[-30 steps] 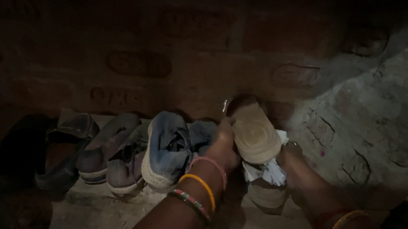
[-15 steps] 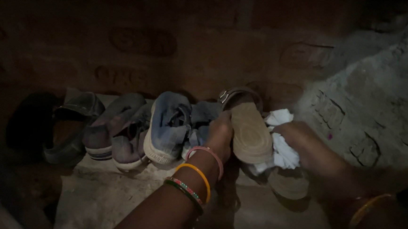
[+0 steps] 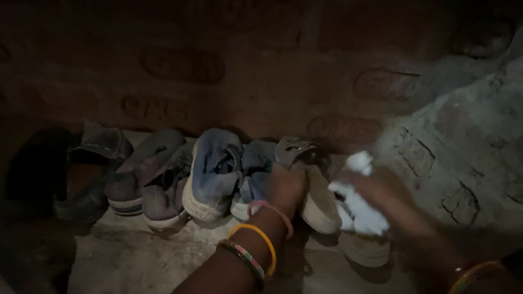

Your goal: The person wipes a pair of beige slide sandals with a white cloth, cleaning the straps and soles. The person handles the sandals one at a time, turning them over to wipe different surfaces, then places them back on a low brick ledge among other footwear.

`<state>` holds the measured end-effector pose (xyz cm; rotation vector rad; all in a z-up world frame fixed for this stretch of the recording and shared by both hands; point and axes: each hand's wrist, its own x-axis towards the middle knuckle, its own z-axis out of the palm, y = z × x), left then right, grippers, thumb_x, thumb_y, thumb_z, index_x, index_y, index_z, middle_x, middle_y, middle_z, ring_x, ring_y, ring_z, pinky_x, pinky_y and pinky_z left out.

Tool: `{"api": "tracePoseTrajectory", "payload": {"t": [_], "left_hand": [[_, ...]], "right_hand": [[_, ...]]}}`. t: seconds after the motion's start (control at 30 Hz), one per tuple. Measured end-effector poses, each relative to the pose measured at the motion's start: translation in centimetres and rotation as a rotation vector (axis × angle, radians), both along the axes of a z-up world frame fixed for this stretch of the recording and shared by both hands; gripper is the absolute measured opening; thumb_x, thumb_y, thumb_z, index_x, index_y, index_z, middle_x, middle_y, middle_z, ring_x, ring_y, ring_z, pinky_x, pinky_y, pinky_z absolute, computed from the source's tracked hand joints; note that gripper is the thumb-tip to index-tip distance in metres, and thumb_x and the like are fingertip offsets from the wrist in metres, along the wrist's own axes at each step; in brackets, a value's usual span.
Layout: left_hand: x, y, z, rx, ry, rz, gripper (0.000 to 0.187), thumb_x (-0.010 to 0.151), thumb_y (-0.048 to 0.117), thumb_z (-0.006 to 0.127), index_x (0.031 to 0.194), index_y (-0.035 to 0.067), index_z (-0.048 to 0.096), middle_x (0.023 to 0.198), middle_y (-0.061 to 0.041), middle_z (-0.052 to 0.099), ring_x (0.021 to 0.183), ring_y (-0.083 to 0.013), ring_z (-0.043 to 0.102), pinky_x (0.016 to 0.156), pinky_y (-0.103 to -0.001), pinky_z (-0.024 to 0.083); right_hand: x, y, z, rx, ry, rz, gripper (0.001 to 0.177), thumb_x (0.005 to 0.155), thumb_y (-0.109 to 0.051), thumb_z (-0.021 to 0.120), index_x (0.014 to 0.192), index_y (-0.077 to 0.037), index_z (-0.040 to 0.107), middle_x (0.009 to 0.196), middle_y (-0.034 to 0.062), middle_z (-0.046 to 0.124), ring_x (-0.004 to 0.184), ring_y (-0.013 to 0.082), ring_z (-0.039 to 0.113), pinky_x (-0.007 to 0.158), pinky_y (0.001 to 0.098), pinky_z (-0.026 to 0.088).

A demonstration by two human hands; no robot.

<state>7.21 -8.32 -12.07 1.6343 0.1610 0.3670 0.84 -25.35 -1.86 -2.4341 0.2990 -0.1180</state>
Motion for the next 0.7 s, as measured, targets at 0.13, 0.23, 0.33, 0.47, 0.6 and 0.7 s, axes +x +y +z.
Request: {"api": "tracePoseTrajectory", "payload": {"t": [0.13,0.23,0.33,0.47,0.6,0.7], "left_hand": [[-1.8,0.2,-0.5,0.905,-0.286,-0.029,0.031,0.099,0.031,0.061,0.106,0.002,0.070,0.104,-0.023,0.073,0.099,-0.0410,0.069,0.084,-0.050,0.055],[-4.1,1.1,1.5,1.254,-0.333,-0.113,0.025,0.099,0.024,0.059,0.100,0.006,0.077,0.102,-0.018,0.075,0.096,-0.0363,0.073,0.081,-0.048,0.058],[-5.5,1.7,4.2,1.269,-0.090,-0.193,0.020,0.088,0.025,0.066,0.095,0.011,0.078,0.101,-0.014,0.074,0.096,-0.0331,0.073,0.079,-0.045,0.059],[-7.1,2.1,5.2,1.352,-0.128,-0.160,0.020,0.087,0.026,0.068,0.090,0.011,0.080,0.097,-0.015,0.075,0.091,-0.0322,0.073,0.076,-0.043,0.059],[-9.3,3.7,8.1,1.258,-0.145,-0.085,0.027,0.088,0.028,0.067,0.106,0.010,0.077,0.114,-0.013,0.073,0.113,-0.0312,0.067,0.094,-0.044,0.054],[-10.4,6.6,11.0,1.416,-0.052,0.003,0.041,0.082,0.036,0.069,0.115,0.012,0.073,0.132,-0.015,0.060,0.132,-0.0354,0.047,0.105,-0.054,0.036]], "right_hand": [[-0.8,1.5,-2.1,-0.111,-0.041,0.136,0.064,0.078,-0.042,0.076,0.134,-0.014,0.062,0.121,0.0113,0.071,0.108,0.0278,0.067,0.093,0.0375,0.049],[-0.2,2.0,-2.5,0.195,-0.072,0.126,0.063,0.074,-0.027,0.078,0.134,-0.013,0.061,0.122,0.0118,0.073,0.109,0.0265,0.069,0.092,0.0374,0.052],[0.8,1.7,-3.0,0.341,-0.074,0.162,0.053,0.071,-0.015,0.080,0.122,-0.004,0.069,0.114,0.0166,0.077,0.102,0.0291,0.072,0.088,0.0402,0.054],[1.4,1.9,-3.9,0.337,-0.128,0.132,0.050,0.068,-0.016,0.082,0.116,-0.006,0.073,0.106,0.0124,0.079,0.096,0.0276,0.075,0.083,0.0418,0.058],[1.1,2.7,-4.3,-0.044,-0.259,0.169,0.050,0.069,-0.035,0.082,0.113,-0.011,0.075,0.107,0.0115,0.076,0.098,0.0284,0.071,0.086,0.0423,0.053],[0.5,3.7,-4.0,-0.122,-0.176,0.068,0.049,0.068,-0.038,0.081,0.110,-0.014,0.079,0.106,0.0134,0.078,0.098,0.0303,0.074,0.088,0.0433,0.055]]}}
